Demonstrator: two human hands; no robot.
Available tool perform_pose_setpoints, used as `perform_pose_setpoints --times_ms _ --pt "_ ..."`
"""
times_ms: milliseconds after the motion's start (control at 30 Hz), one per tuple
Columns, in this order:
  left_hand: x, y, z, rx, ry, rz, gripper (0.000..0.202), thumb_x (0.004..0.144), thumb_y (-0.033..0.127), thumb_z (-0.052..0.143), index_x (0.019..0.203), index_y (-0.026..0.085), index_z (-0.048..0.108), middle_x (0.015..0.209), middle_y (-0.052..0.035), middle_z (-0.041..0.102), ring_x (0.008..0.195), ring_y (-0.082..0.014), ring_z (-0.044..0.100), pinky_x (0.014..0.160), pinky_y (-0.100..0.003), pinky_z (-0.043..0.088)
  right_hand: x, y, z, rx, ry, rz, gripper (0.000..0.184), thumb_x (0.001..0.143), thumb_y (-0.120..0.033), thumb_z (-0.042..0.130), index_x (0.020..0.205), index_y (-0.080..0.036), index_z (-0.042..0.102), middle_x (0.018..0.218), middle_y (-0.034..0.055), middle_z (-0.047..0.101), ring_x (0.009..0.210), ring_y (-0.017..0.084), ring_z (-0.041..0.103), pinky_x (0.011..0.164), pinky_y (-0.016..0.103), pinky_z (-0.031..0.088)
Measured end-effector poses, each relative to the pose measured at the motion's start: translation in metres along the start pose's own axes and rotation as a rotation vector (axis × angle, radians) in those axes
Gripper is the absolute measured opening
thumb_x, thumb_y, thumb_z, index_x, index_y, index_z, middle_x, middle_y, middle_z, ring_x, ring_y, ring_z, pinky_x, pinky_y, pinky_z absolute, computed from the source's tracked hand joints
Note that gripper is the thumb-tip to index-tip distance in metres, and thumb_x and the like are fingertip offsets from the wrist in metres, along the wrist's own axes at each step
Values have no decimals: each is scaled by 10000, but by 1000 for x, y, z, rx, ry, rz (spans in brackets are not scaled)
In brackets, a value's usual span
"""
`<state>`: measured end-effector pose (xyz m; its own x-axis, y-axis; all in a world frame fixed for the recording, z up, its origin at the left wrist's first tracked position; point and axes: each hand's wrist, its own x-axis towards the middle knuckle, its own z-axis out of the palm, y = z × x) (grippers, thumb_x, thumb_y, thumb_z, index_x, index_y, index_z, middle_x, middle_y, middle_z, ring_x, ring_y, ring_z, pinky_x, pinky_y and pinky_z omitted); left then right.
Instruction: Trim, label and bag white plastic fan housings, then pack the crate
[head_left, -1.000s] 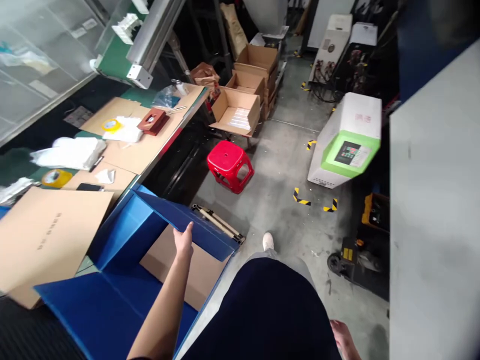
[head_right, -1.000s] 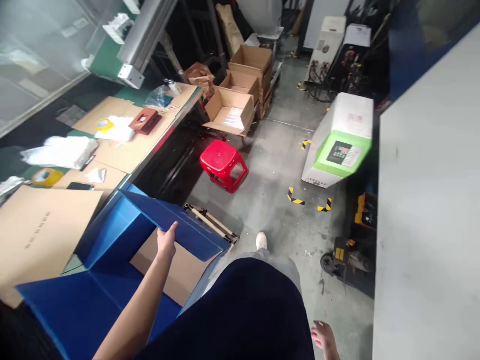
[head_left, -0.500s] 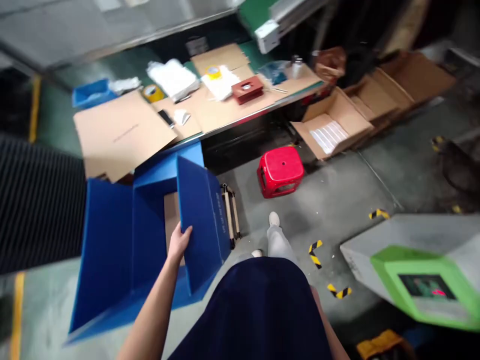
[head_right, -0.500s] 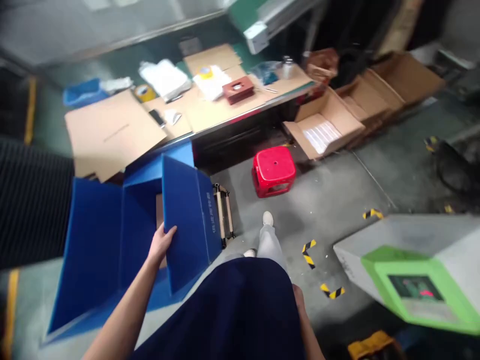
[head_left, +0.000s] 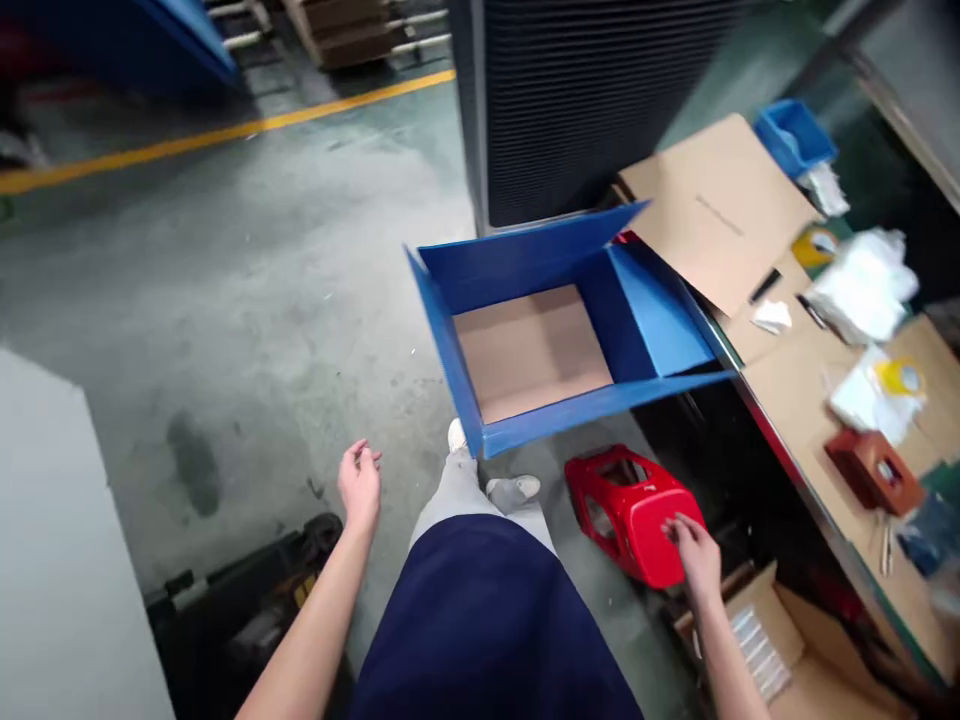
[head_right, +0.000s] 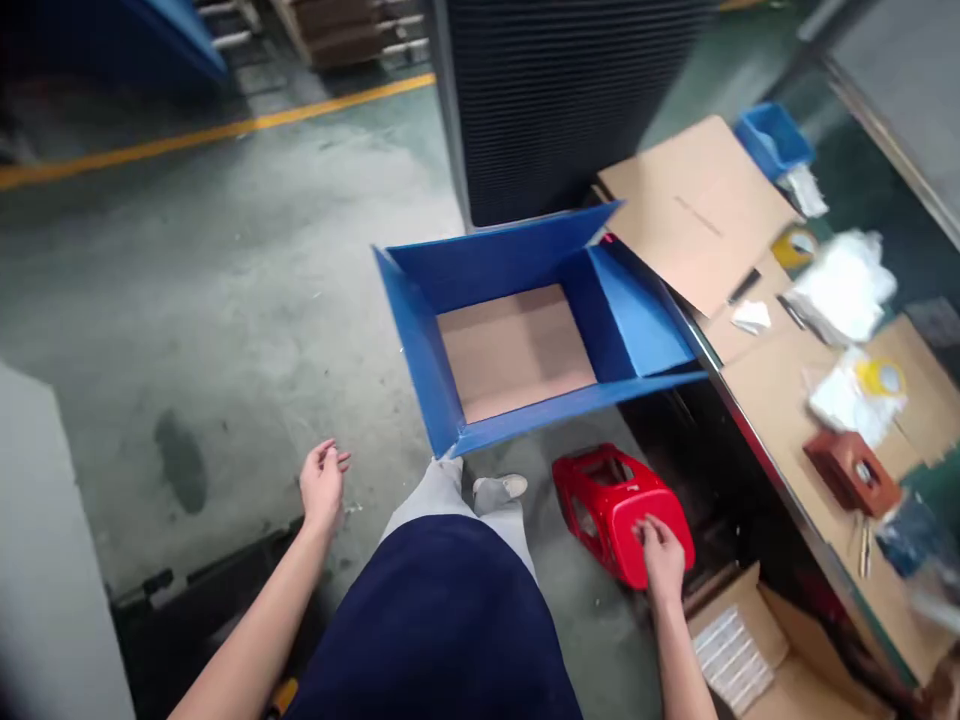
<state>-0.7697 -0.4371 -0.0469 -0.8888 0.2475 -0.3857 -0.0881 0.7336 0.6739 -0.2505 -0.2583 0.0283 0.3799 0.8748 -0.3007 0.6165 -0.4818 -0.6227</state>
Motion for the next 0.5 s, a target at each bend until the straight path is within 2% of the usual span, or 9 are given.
perform_pose_setpoints --times_ms 33,100,167,233,300,367,500 --pt "3 -16 0 -46 -26 -103 350 983 403 537 1222 151 583 1118 -86 656 912 -189 668 777 -379 584 15 -27 14 -9 -19 -57 331 936 -418 612 1030 -107 674 881 59 712 776 169 701 724 342 597" --pt "13 -39 7 -130 -114 -266 326 965 386 582 1187 148 607 1094 -76 666 893 -180 667 772 -370 586 28 -81 46 -29 -8 -191 436 933 -464 568 1142 -93 665 997 114 731 901 215 721 837 387 588" --pt "28 -54 22 -203 -227 -377 307 956 370 601 1166 146 621 1091 -73 671 903 -182 669 785 -377 587 23 -126 81 -68 23 -326 507 930 -492 544 1249 -108 641 1160 145 707 1067 249 688 975 418 529" --pt "43 -63 45 -268 -330 -453 310 954 365 606 1176 150 621 1123 -79 668 937 -191 668 809 -390 586 10 -158 114 -134 19 -435 507 926 -500 552 1266 -139 655 1227 141 689 1153 265 646 1050 433 468" --pt "54 -68 76 -320 -422 -507 316 951 364 609 1187 154 620 1151 -85 663 967 -199 666 830 -403 583 -4 -175 142 -217 -33 -505 490 929 -504 551 1244 -153 681 1216 135 699 1153 274 640 1054 436 454" --pt "58 -72 112 -361 -505 -548 309 952 361 608 1186 159 623 1170 -89 659 984 -202 662 844 -407 581 -12 -178 162 -306 -103 -543 490 945 -511 518 1224 -149 696 1181 137 716 1113 278 656 1015 433 475" --pt "53 -74 194 -405 -612 -586 327 947 360 615 1205 159 617 1195 -95 651 1005 -210 659 857 -418 578 -16 -168 177 -500 -177 -589 499 944 -527 502 1188 -149 719 1175 152 723 1084 314 660 978 463 479"
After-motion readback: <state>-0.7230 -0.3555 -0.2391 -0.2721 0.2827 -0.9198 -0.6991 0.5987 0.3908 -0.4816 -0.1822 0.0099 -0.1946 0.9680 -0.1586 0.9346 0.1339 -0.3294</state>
